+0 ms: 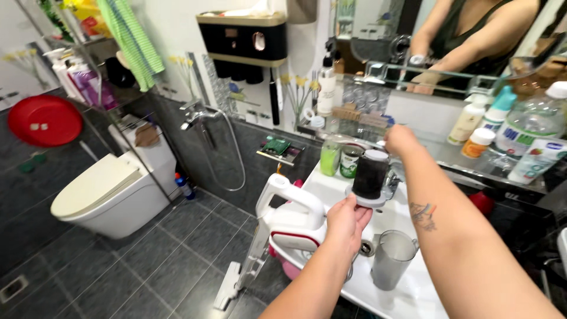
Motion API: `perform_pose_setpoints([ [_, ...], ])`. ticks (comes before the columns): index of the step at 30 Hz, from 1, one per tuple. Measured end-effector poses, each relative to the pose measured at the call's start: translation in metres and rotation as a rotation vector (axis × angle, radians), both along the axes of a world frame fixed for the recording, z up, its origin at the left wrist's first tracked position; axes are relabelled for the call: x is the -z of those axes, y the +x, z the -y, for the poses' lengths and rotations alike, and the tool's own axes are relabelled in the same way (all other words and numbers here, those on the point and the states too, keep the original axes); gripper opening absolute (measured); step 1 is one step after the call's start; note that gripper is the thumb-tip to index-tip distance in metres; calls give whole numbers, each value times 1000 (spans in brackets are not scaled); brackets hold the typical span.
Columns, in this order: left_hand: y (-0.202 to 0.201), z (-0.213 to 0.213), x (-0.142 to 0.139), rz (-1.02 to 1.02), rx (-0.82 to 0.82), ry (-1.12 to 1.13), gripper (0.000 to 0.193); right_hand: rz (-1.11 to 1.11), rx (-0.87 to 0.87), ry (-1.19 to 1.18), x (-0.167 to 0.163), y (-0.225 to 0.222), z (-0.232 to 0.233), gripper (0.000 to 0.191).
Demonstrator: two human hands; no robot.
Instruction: The person removes the dust cup and filter from a handheld vacuum cleaner, fits a white mesh filter bag over the filter, reassembles the dust cup onto the filter, and reattaches the assembly to the vacuum body. They then hang the vacuum on its wall mount and close the bathroom door.
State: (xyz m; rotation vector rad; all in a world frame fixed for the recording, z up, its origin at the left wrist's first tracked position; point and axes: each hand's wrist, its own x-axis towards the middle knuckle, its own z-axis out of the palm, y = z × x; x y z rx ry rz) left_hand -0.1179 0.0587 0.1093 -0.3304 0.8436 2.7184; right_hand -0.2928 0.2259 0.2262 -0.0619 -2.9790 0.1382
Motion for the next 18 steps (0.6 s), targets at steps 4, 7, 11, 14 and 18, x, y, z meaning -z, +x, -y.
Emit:
perform_pose_setpoints([
  [4, -3, -7, -1, -6, 22, 15, 40, -41, 100, 16, -2, 3, -6, 33],
  [7, -5, -5, -3, -6, 18, 10, 41, -115, 148, -56, -1, 14, -6, 32],
  [11, -4, 0, -11, -5, 0, -7, 40, -283, 111, -56, -1, 40, 1, 22],
  [14, 3, 2, -18, -3, -41, 10, 39, -413, 78, -143, -3, 50, 10, 19],
  [18, 8, 8, -26, -20, -93, 53, 40, -524, -15, -303, -3, 51, 29, 19],
])
